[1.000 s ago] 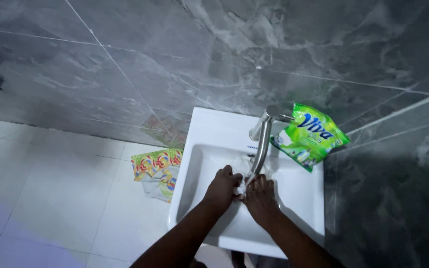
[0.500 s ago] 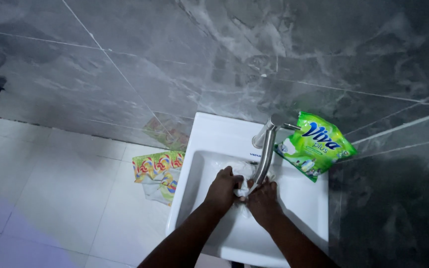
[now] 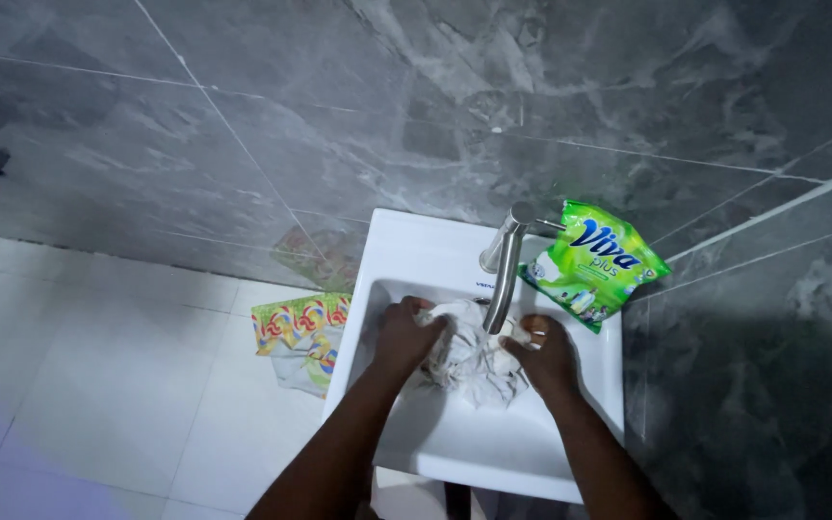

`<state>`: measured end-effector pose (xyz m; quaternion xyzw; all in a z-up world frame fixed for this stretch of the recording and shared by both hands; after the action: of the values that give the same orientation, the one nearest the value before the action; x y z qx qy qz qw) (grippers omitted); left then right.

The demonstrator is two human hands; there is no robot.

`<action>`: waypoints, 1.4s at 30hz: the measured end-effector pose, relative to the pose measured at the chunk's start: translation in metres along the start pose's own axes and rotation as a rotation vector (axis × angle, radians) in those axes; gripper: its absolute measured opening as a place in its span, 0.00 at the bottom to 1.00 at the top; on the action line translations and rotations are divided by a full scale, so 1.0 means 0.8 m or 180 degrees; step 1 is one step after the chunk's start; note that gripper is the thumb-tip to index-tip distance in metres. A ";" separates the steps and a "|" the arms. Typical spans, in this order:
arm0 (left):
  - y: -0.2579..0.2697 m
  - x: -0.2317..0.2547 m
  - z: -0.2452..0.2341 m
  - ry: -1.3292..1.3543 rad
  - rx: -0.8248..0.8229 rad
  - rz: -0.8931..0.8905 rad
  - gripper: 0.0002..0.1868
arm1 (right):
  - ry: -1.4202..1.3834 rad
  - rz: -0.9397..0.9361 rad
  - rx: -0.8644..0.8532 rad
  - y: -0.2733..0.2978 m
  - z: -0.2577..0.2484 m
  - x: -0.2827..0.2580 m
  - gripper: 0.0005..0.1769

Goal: Washing a white cloth by hand in a bathroom sink.

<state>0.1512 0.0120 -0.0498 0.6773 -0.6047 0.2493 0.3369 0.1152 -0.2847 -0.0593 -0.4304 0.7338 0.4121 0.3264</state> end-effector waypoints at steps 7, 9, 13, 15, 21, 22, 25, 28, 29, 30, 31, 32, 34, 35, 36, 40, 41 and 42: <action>-0.002 0.026 0.030 0.0101 -0.0940 -0.0350 0.50 | 0.1036 0.0041 -0.0121 -0.006 0.039 -0.011 0.43; -0.002 0.027 0.040 0.0244 -0.1133 -0.0261 0.44 | 0.0591 0.0376 -0.0468 -0.005 0.046 -0.001 0.52; 0.031 0.095 -0.015 0.1317 -0.0477 0.0263 0.31 | 0.0963 -0.0771 0.0076 0.013 0.028 -0.067 0.42; 0.056 0.138 -0.062 0.1226 -0.0162 0.0148 0.25 | 0.1032 -0.1520 0.0670 0.064 0.005 -0.147 0.28; 0.116 0.199 -0.115 -0.0010 0.0335 0.1834 0.28 | 0.0782 -0.1846 0.0235 0.136 -0.003 -0.200 0.28; 0.117 0.198 -0.120 -0.0009 0.0323 0.1831 0.28 | 0.0782 -0.1833 0.0235 0.142 -0.008 -0.201 0.28; 0.114 0.183 -0.103 0.0072 -0.0447 0.1742 0.29 | 0.0886 -0.1867 -0.0081 0.156 -0.005 -0.200 0.31; 0.112 0.162 -0.084 0.0465 -0.0876 0.1674 0.31 | 0.1556 -0.1262 -0.0622 0.150 0.020 -0.169 0.27; 0.108 0.153 -0.075 0.0486 -0.1024 0.1557 0.33 | 0.1786 -0.1282 -0.0775 0.150 0.032 -0.161 0.29; 0.104 0.144 -0.066 0.0507 -0.1173 0.1441 0.35 | 0.2016 -0.1300 -0.0929 0.149 0.044 -0.153 0.32; 0.101 0.143 -0.060 0.0508 -0.1165 0.1434 0.35 | 0.2018 -0.1306 -0.0937 0.144 0.054 -0.143 0.32; 0.097 0.137 -0.050 0.0264 -0.1230 0.1356 0.31 | 0.2197 -0.1363 -0.0997 0.141 0.067 -0.131 0.34; 0.091 0.128 -0.035 0.0017 -0.1285 0.1263 0.27 | 0.2373 -0.1428 -0.1072 0.132 0.089 -0.112 0.36; 0.090 0.129 -0.033 -0.0021 -0.1176 0.1352 0.25 | 0.2582 -0.1498 -0.0977 0.126 0.095 -0.105 0.39; 0.088 0.129 -0.031 -0.0060 -0.1067 0.1440 0.24 | 0.2789 -0.1570 -0.0880 0.121 0.102 -0.099 0.42; 0.063 0.113 -0.022 0.0222 -0.0638 0.1336 0.13 | 0.3080 -0.1181 -0.1146 0.090 0.110 -0.098 0.36; 0.059 0.121 -0.024 0.0046 -0.0738 0.1324 0.13 | 0.3215 -0.1190 -0.1210 0.083 0.114 -0.094 0.36; 0.055 0.128 -0.026 -0.0129 -0.0838 0.1311 0.13 | 0.3350 -0.1200 -0.1274 0.076 0.116 -0.089 0.37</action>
<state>0.1243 -0.0408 0.0471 0.4949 -0.7639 0.2181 0.3521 0.1019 -0.1586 -0.0216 -0.7529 0.6159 0.2086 -0.1013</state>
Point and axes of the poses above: each hand's wrist, its own y-axis away from the middle knuckle, its own z-axis out of the palm, x = y × z, the point moved 9 cm from there along -y, towards the middle knuckle, and after that the axes turned 7 degrees about z, right-handed, at the moved point
